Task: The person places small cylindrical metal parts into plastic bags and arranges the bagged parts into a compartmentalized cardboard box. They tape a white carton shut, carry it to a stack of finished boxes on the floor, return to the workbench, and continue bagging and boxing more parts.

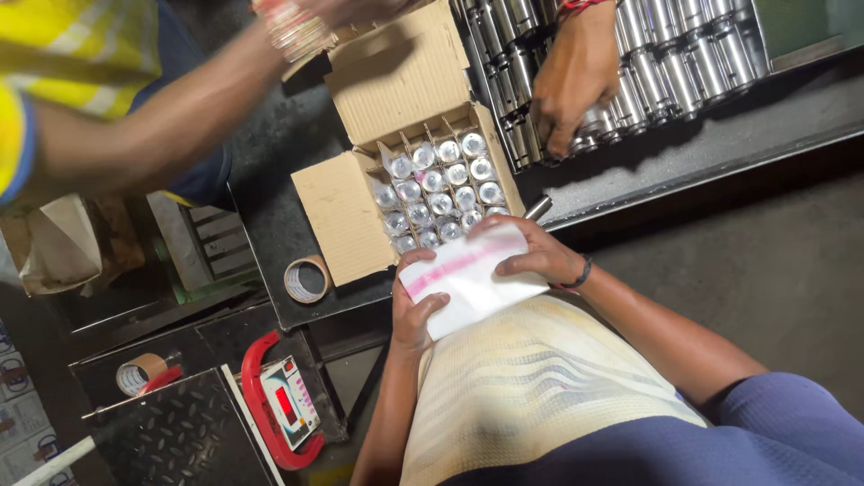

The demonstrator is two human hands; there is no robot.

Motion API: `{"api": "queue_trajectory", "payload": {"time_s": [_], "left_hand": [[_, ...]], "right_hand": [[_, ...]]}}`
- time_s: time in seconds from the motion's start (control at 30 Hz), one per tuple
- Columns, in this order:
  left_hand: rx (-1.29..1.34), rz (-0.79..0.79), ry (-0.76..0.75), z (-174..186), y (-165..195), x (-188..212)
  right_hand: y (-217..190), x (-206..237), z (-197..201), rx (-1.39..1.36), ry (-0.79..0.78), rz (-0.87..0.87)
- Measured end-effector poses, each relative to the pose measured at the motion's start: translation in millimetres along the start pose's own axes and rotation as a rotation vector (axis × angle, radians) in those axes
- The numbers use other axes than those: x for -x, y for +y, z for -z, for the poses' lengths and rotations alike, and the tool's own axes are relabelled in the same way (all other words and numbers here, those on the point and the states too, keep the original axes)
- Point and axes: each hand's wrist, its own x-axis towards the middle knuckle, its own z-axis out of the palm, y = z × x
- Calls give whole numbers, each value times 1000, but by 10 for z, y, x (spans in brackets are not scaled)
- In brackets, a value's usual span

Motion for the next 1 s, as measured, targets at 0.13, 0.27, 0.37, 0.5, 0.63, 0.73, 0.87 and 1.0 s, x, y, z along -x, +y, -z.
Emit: {"api": "queue_trajectory", "payload": {"time_s": [0.13,0.27,0.37,0.5,0.63,0.73,0.87,1.0], "left_hand": [[37,16,0,-45,18,35],[-395,170,153,16,113,8],[-554,-94,-48,130,142,-125],[-433,-99,-204,308,113,-346],[353,-23,-75,282,123,-491],[470,-19,-220,14,87,-596],[303,-87,81,-366,-63,-816],[-176,-91,305,-330,-57,-939]], "right_hand": [[46,105,11,-56,74,-38],[74,202,68,423,80,-400],[144,244,138,170,86,-8],[393,264,264,-214,50,-147],[686,200,322,-441,210,93],[721,97,183,-568,348,138],[370,5,-207,743,467,583],[-256,-4,-424,1165,159,412]]}}
